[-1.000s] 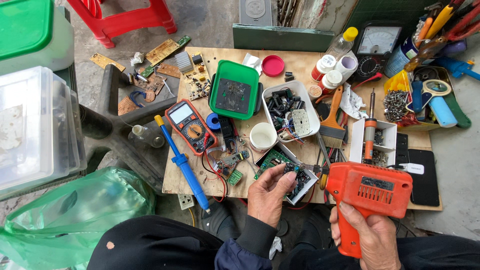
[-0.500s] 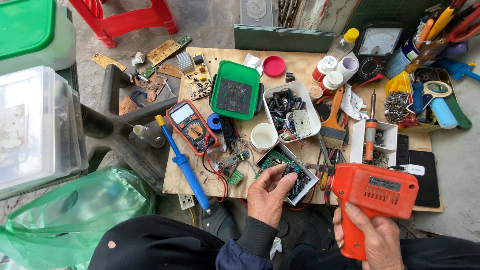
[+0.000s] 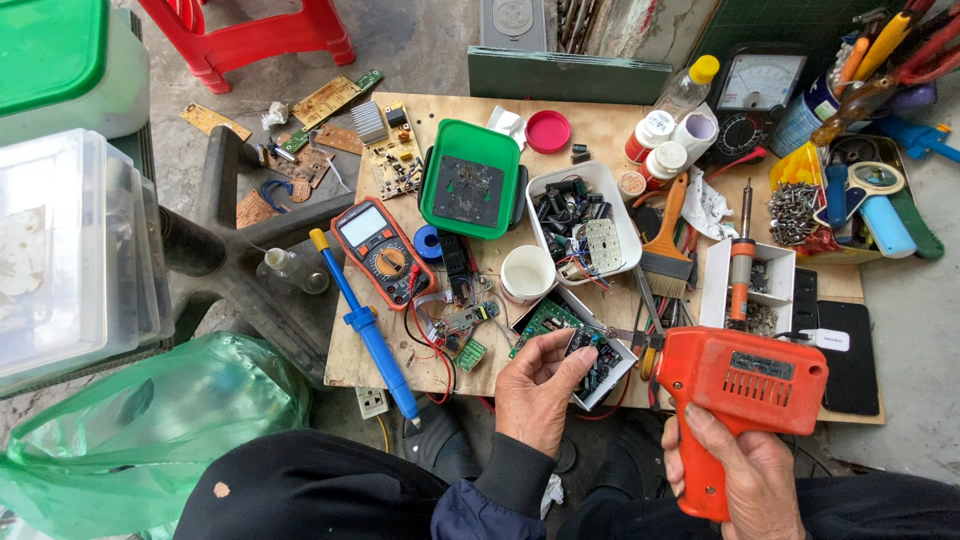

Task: The person sits on the floor and works on a cluttered table, using a heat gun to apply heat to small electronic components. They use pliers to manipulate wires and parts, and handle various circuit boards and components from containers.

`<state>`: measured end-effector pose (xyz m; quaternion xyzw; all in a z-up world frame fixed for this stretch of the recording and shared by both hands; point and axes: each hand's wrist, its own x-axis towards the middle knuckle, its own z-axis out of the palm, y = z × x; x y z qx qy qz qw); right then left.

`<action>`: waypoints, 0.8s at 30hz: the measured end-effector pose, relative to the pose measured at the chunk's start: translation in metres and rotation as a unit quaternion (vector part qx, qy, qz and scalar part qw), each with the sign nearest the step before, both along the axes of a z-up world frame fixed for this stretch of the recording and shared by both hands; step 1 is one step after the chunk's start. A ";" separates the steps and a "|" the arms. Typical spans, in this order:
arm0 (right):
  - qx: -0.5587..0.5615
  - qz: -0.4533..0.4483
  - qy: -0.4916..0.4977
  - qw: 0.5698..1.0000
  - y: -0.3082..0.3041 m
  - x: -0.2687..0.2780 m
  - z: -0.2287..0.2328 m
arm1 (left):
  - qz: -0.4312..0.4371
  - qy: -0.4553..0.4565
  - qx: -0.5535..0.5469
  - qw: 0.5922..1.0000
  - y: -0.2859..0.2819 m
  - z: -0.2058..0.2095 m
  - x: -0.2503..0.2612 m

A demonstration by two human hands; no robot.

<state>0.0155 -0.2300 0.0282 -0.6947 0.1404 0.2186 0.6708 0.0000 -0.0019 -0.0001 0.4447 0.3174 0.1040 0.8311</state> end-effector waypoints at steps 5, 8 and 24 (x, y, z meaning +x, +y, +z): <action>0.009 -0.026 -0.008 1.000 0.011 -0.001 0.014 | 0.002 0.010 0.004 1.000 0.003 0.005 -0.001; 0.016 -0.023 -0.012 1.000 0.012 0.000 0.014 | 0.000 0.010 0.001 1.000 0.003 0.005 -0.001; 0.026 0.005 -0.036 0.999 0.009 0.000 0.014 | -0.011 0.010 0.000 1.000 0.001 0.000 -0.001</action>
